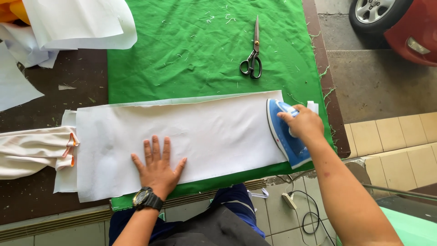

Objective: A person uses a steam iron to press a long strip of white fabric on a workbench.

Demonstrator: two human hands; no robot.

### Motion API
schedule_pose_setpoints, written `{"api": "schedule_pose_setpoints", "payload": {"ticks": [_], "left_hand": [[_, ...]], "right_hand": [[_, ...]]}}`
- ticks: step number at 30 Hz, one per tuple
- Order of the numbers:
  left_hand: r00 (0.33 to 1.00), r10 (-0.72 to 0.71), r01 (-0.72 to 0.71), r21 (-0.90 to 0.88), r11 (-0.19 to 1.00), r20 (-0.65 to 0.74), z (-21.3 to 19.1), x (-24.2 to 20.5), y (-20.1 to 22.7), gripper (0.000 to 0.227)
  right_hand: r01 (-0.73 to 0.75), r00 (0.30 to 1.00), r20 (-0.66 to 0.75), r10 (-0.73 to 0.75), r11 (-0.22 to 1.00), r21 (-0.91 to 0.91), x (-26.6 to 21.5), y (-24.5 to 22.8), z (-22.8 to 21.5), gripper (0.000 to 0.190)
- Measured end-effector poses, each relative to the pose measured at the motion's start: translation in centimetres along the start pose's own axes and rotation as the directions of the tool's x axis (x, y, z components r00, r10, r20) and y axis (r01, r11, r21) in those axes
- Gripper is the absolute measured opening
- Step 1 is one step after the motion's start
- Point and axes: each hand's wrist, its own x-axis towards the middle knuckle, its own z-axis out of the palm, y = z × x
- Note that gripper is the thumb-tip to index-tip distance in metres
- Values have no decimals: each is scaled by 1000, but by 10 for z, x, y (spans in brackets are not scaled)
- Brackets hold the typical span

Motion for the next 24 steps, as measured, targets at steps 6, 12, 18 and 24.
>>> {"api": "schedule_pose_setpoints", "payload": {"ticks": [6, 12, 18, 24], "left_hand": [[996, -93, 93, -44, 995, -15, -10, -11, -24, 92], [987, -147, 144, -42, 989, -60, -1, -9, -54, 93], [980, -188, 180, -108, 978, -66, -9, -1, -74, 91], [981, -185, 175, -141, 974, -63, -10, 2, -84, 91]], "right_hand": [[7, 999, -40, -7, 1000, -8, 50, -4, -17, 68], [71, 996, -45, -70, 997, 9, 50, -2, -19, 68], [146, 987, 79, -143, 989, -32, -15, 2, -29, 67], [183, 970, 170, -173, 982, -43, -61, 18, -28, 63]]}}
